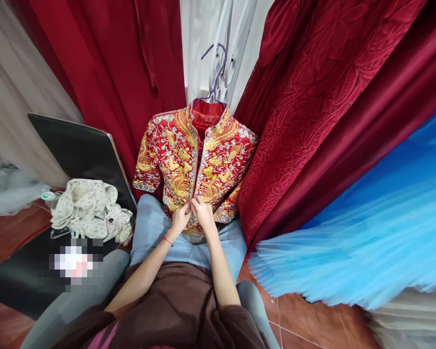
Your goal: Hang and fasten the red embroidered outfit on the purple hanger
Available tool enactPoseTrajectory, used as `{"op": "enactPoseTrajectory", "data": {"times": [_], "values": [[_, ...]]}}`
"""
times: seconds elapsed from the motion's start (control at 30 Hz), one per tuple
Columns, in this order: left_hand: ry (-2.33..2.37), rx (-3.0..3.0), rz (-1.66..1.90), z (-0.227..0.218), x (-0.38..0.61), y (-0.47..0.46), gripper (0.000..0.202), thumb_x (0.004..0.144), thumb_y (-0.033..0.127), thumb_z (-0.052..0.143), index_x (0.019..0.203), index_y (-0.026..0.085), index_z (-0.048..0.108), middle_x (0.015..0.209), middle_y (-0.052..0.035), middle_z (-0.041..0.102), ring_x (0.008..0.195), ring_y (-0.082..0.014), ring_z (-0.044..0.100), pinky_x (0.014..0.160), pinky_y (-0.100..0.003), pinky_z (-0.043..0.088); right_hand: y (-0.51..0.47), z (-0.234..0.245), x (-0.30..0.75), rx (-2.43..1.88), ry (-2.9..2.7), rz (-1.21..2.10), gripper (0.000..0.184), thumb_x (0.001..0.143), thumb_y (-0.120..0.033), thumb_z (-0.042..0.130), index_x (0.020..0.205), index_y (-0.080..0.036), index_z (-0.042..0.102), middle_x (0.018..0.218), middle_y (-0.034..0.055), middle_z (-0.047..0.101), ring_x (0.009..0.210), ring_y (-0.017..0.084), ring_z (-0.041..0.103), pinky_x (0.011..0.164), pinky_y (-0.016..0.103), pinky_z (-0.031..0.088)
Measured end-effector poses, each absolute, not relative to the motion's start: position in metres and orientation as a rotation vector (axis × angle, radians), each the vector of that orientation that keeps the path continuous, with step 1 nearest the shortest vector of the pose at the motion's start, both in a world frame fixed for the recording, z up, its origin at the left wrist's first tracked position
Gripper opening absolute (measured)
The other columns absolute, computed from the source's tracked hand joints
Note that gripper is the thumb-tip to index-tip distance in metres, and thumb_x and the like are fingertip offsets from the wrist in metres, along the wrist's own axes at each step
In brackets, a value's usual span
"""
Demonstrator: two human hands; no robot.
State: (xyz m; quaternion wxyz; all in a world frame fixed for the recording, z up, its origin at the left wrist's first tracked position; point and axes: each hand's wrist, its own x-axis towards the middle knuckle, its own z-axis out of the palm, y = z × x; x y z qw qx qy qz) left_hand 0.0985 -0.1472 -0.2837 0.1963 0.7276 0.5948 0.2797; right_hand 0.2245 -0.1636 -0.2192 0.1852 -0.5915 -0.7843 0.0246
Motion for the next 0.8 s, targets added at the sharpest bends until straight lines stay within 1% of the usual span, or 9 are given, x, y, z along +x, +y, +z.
{"op": "enactPoseTrajectory", "data": {"times": [0.1, 0.2, 0.27, 0.37, 0.47, 0.53, 0.6, 0.7, 0.8], "values": [[1.674, 2.038, 0.8, -0.283, 0.098, -0.147, 0.023, 0.095, 0.029, 0.051, 0.109, 0.019, 0.067, 0.084, -0.0088, 0.074, 0.079, -0.0195, 0.07, 0.063, -0.022, 0.037, -0.165, -0.221, 0.222, -1.642, -2.164, 0.058, 0.034, 0.103, -0.031, 0.034, 0.114, -0.022, 0.065, 0.111, 0.0081, 0.061, 0.081, 0.013, 0.062, 0.069, 0.021, 0.043], [1.663, 2.051, 0.833, -0.284, 0.1, -0.148, 0.026, 0.098, 0.034, 0.047, 0.099, 0.019, 0.068, 0.078, -0.0069, 0.072, 0.073, -0.017, 0.068, 0.061, -0.022, 0.034, -0.162, -0.214, 0.225, -1.521, -1.975, 0.104, 0.033, 0.102, -0.03, 0.036, 0.11, -0.021, 0.067, 0.11, 0.0085, 0.06, 0.09, 0.015, 0.062, 0.076, 0.022, 0.047], [1.646, 2.063, 0.857, -0.284, 0.102, -0.149, 0.03, 0.098, 0.038, 0.045, 0.091, 0.019, 0.067, 0.072, -0.005, 0.069, 0.067, -0.0148, 0.066, 0.059, -0.021, 0.032, -0.154, -0.2, 0.231, -1.441, -1.835, 0.093, 0.031, 0.1, -0.031, 0.039, 0.106, -0.021, 0.067, 0.106, 0.0085, 0.06, 0.095, 0.016, 0.062, 0.081, 0.024, 0.049], [1.618, 2.073, 0.89, -0.284, 0.105, -0.152, 0.034, 0.099, 0.041, 0.042, 0.085, 0.02, 0.065, 0.067, -0.0026, 0.065, 0.062, -0.0126, 0.062, 0.058, -0.021, 0.031, -0.135, -0.162, 0.24, -1.323, -1.743, -0.016, 0.029, 0.099, -0.033, 0.042, 0.103, -0.021, 0.067, 0.101, 0.0079, 0.059, 0.093, 0.017, 0.062, 0.082, 0.027, 0.05], [1.593, 2.08, 0.909, -0.283, 0.107, -0.154, 0.037, 0.1, 0.044, 0.039, 0.083, 0.021, 0.063, 0.063, -0.0007, 0.062, 0.058, -0.0113, 0.057, 0.058, -0.021, 0.03, -0.11, -0.11, 0.245, -1.214, -1.716, -0.192, 0.029, 0.1, -0.033, 0.041, 0.103, -0.02, 0.067, 0.099, 0.0077, 0.059, 0.09, 0.017, 0.061, 0.08, 0.028, 0.05], [1.582, 2.089, 0.912, -0.281, 0.109, -0.154, 0.038, 0.1, 0.044, 0.038, 0.082, 0.021, 0.062, 0.062, -0.0002, 0.061, 0.057, -0.0107, 0.055, 0.058, -0.021, 0.029, -0.092, -0.076, 0.247, -1.187, -1.675, -0.315, 0.031, 0.101, -0.032, 0.038, 0.104, -0.019, 0.066, 0.1, 0.0084, 0.059, 0.091, 0.017, 0.06, 0.08, 0.029, 0.05], [1.582, 2.096, 0.908, -0.279, 0.111, -0.154, 0.038, 0.099, 0.044, 0.037, 0.082, 0.021, 0.061, 0.064, -0.0002, 0.061, 0.057, -0.0105, 0.053, 0.058, -0.021, 0.029, -0.076, -0.048, 0.248, -1.184, -1.662, -0.403, 0.032, 0.101, -0.032, 0.036, 0.108, -0.019, 0.064, 0.106, 0.01, 0.059, 0.091, 0.017, 0.06, 0.08, 0.031, 0.05], [1.598, 2.098, 0.894, -0.275, 0.11, -0.155, 0.038, 0.099, 0.044, 0.035, 0.082, 0.021, 0.06, 0.063, 0.0002, 0.06, 0.056, -0.0107, 0.051, 0.057, -0.021, 0.029, -0.057, -0.026, 0.254, -1.184, -1.776, -0.503, 0.032, 0.102, -0.028, 0.033, 0.111, -0.018, 0.062, 0.113, 0.0119, 0.058, 0.09, 0.018, 0.058, 0.078, 0.034, 0.05], [1.588, 2.107, 0.862, -0.268, 0.105, -0.154, 0.035, 0.097, 0.043, 0.04, 0.076, 0.021, 0.058, 0.06, 0.0018, 0.056, 0.053, -0.0105, 0.048, 0.056, -0.022, 0.028, -0.046, -0.023, 0.265, -1.123, -2.016, -0.68, 0.03, 0.1, -0.021, 0.034, 0.109, -0.017, 0.062, 0.111, 0.0132, 0.06, 0.098, 0.022, 0.056, 0.086, 0.041, 0.048]]}}
